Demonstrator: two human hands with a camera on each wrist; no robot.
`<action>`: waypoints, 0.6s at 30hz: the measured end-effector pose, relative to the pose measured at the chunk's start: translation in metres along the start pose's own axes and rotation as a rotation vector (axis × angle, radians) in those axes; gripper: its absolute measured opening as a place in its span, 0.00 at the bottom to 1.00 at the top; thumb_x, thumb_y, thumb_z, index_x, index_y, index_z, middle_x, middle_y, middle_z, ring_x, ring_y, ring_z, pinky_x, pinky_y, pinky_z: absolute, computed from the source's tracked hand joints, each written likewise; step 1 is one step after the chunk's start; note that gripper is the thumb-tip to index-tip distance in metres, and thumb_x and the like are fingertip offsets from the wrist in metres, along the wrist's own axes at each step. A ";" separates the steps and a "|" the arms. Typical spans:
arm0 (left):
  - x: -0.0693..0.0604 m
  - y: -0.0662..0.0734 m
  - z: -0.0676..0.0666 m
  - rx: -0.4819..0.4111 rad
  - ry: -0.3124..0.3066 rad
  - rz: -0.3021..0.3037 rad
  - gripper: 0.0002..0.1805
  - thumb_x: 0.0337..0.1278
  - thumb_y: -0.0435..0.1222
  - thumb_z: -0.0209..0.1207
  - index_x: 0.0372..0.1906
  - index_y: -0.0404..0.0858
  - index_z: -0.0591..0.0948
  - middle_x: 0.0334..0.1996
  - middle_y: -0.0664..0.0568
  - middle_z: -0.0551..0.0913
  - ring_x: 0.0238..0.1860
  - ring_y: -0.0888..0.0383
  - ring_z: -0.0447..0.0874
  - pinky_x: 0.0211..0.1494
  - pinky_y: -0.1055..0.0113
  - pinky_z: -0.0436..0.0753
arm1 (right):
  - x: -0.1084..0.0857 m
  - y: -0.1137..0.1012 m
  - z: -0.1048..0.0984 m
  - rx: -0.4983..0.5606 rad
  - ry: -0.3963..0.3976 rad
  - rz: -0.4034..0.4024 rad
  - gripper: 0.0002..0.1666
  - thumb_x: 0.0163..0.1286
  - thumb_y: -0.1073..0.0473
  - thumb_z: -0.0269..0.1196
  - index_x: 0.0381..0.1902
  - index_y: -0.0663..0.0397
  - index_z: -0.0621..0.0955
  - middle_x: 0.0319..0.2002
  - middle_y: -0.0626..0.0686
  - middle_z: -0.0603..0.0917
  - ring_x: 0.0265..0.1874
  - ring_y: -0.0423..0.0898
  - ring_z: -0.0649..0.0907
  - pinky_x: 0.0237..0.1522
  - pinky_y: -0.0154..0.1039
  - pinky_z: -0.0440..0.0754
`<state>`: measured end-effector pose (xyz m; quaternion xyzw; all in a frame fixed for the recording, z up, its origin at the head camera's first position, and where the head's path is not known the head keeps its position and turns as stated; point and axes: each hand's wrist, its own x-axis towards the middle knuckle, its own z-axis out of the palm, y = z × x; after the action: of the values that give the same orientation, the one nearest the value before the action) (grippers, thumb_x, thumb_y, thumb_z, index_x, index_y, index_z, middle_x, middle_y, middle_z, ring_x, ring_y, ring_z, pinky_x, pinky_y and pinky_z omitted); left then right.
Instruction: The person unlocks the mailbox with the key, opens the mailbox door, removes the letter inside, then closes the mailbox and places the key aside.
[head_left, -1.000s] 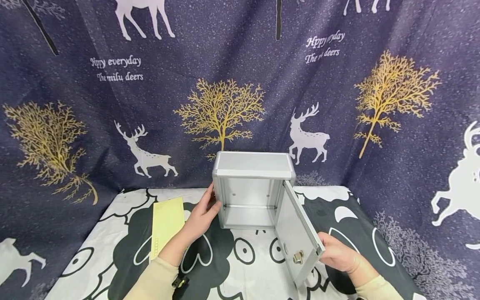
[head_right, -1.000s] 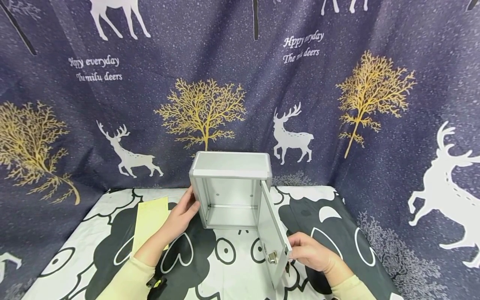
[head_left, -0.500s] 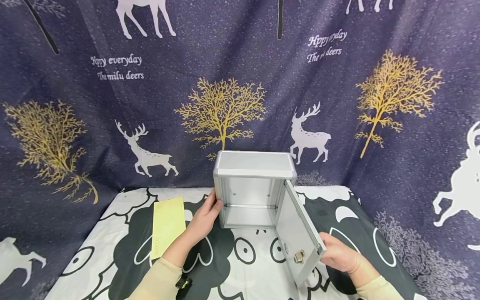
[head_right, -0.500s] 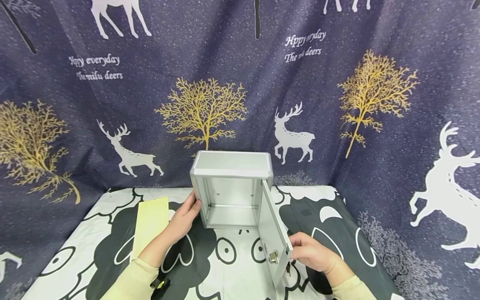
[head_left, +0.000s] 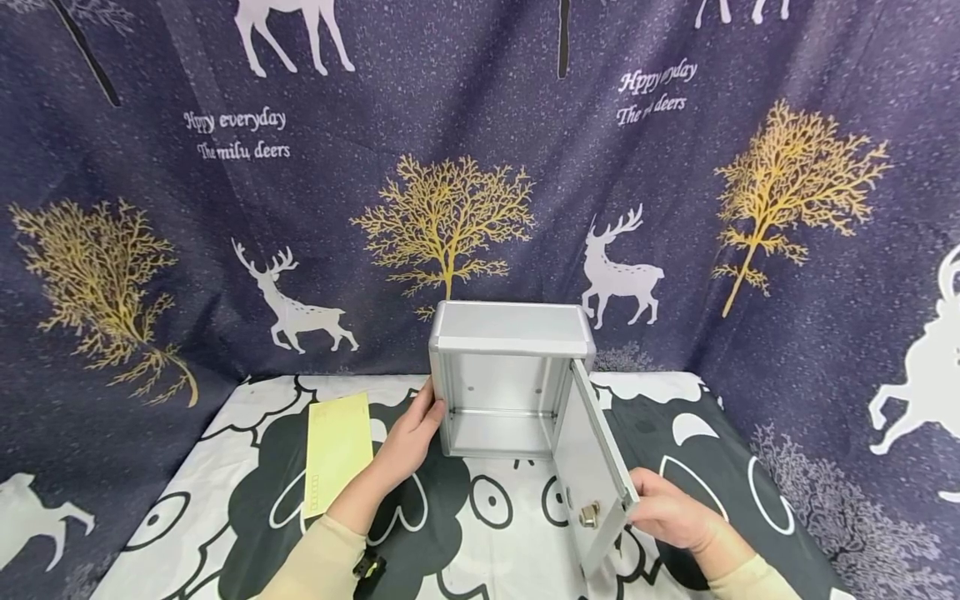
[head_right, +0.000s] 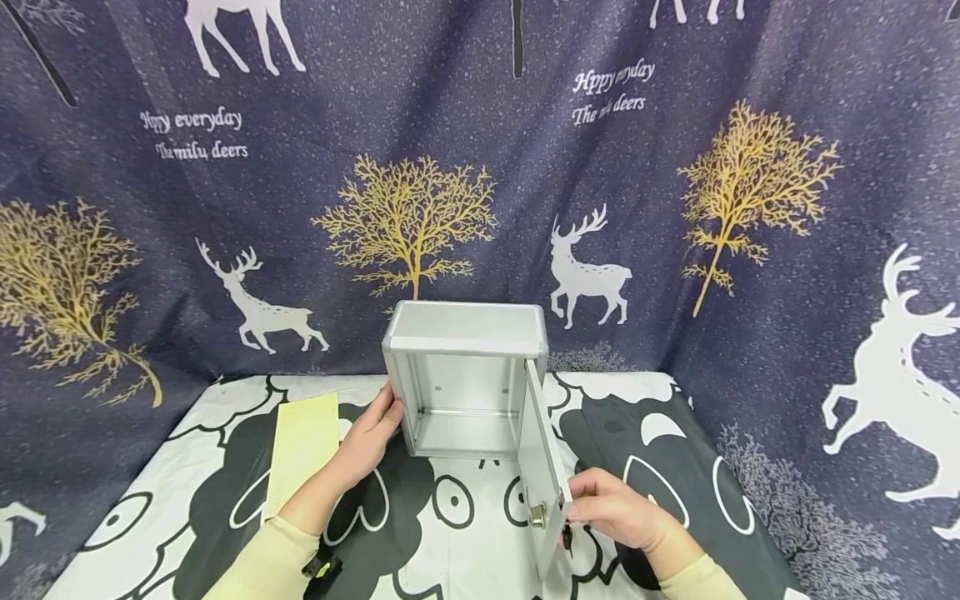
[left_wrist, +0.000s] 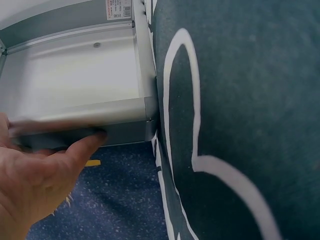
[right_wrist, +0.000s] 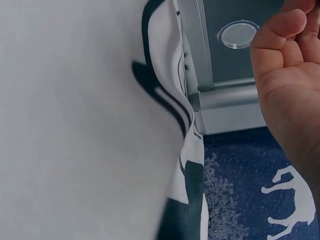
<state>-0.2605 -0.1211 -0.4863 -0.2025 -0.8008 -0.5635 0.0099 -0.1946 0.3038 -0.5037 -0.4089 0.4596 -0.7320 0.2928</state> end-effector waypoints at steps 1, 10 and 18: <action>0.000 0.000 0.000 0.000 0.001 0.002 0.40 0.94 0.55 0.43 0.94 0.48 0.45 0.91 0.45 0.49 0.90 0.44 0.50 0.87 0.40 0.61 | 0.001 0.001 0.001 0.001 0.001 -0.002 0.24 0.78 0.76 0.55 0.56 0.56 0.93 0.52 0.48 0.93 0.52 0.39 0.87 0.61 0.36 0.84; 0.000 0.000 -0.001 0.018 0.010 -0.003 0.40 0.94 0.56 0.42 0.94 0.48 0.46 0.91 0.46 0.50 0.89 0.45 0.50 0.87 0.40 0.62 | 0.011 0.003 0.015 0.002 0.003 0.024 0.23 0.83 0.75 0.49 0.56 0.63 0.90 0.48 0.53 0.94 0.48 0.44 0.91 0.56 0.39 0.88; 0.000 0.000 0.000 -0.011 0.011 -0.004 0.39 0.94 0.54 0.43 0.94 0.47 0.47 0.91 0.45 0.51 0.89 0.44 0.51 0.85 0.40 0.64 | 0.025 0.006 0.032 -0.052 0.059 0.081 0.17 0.86 0.72 0.51 0.52 0.74 0.86 0.45 0.52 0.95 0.45 0.40 0.91 0.51 0.35 0.87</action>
<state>-0.2606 -0.1212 -0.4866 -0.1978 -0.7981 -0.5690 0.0123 -0.1789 0.2679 -0.4931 -0.3757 0.5030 -0.7191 0.2977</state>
